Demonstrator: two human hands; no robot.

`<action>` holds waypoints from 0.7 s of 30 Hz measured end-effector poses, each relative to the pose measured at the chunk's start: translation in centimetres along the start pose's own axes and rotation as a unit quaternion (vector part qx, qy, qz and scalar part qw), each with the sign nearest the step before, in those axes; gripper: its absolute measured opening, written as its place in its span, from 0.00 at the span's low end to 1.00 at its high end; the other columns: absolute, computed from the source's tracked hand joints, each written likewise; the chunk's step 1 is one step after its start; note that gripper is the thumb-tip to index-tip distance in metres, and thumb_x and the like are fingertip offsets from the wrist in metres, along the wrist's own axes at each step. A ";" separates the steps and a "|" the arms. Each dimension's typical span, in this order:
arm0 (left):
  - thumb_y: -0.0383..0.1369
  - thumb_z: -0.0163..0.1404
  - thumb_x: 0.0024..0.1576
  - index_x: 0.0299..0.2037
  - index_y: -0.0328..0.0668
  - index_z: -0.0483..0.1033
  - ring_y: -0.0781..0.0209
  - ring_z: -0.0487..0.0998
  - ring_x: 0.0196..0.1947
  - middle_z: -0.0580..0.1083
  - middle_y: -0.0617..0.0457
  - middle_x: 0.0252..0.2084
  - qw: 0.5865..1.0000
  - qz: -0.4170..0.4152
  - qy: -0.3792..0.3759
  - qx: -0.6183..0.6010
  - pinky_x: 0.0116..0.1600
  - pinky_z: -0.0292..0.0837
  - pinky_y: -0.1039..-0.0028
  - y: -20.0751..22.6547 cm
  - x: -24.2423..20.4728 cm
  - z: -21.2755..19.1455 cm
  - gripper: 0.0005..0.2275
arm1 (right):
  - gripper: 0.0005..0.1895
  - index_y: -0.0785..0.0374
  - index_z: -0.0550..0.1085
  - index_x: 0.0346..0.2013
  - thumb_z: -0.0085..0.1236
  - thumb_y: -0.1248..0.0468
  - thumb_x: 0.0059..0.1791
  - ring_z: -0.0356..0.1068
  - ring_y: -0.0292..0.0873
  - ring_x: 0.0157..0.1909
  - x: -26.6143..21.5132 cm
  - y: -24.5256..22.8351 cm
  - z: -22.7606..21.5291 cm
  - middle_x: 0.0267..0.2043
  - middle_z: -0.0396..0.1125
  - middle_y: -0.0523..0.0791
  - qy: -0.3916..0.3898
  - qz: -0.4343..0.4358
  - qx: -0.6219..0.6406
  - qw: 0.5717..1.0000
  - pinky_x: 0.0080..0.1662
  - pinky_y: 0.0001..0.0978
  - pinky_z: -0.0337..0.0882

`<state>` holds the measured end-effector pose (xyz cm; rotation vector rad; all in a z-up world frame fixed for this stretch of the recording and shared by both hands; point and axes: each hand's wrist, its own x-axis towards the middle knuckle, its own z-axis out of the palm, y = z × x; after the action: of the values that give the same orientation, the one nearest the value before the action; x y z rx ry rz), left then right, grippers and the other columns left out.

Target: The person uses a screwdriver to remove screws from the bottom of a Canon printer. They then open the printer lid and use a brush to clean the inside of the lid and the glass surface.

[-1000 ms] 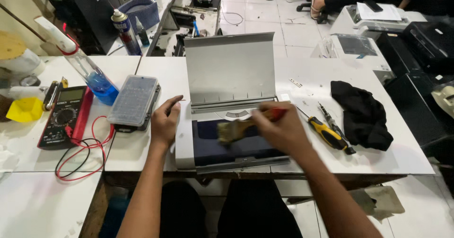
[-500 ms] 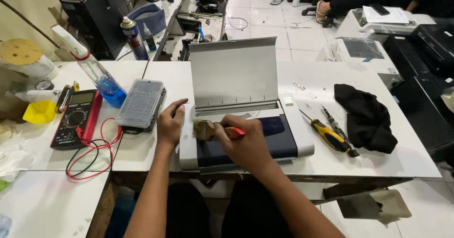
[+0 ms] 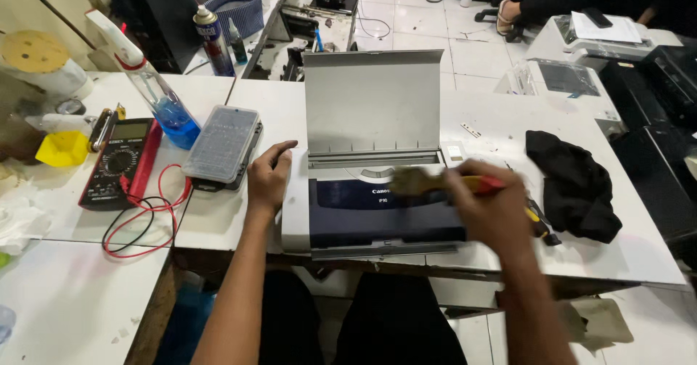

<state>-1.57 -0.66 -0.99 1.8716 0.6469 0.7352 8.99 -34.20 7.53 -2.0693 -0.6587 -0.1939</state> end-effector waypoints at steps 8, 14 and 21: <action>0.39 0.48 0.65 0.57 0.52 0.86 0.37 0.82 0.57 0.84 0.42 0.50 1.000 0.003 -0.021 0.021 0.63 0.75 0.50 0.8 -0.3 -0.7 0.16 | 0.07 0.59 0.84 0.28 0.65 0.64 0.50 0.81 0.55 0.28 -1.4 -4.0 4.0 0.21 0.77 0.52 -0.078 -0.025 0.156 0.984 0.37 0.41 0.76; 0.36 0.47 0.66 0.59 0.47 0.84 0.69 0.72 0.29 0.82 0.58 0.38 0.999 -0.008 -0.032 0.025 0.37 0.67 0.74 0.1 0.1 -0.2 0.17 | 0.13 0.63 0.84 0.29 0.64 0.60 0.56 0.66 0.34 0.25 0.3 1.1 -6.8 0.22 0.73 0.43 0.006 0.183 0.004 0.983 0.29 0.25 0.61; 0.38 0.48 0.66 0.57 0.53 0.86 0.39 0.82 0.57 0.83 0.42 0.49 1.000 0.012 -0.003 0.024 0.63 0.75 0.51 0.7 -0.9 -0.1 0.15 | 0.08 0.57 0.83 0.25 0.64 0.63 0.49 0.76 0.43 0.26 -2.9 -3.6 4.1 0.17 0.74 0.48 -0.006 0.020 0.141 0.990 0.36 0.34 0.73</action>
<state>-2.15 -1.48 -0.47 1.9267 0.6445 0.7357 4.20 -30.35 6.75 -1.8116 -0.6139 -0.0624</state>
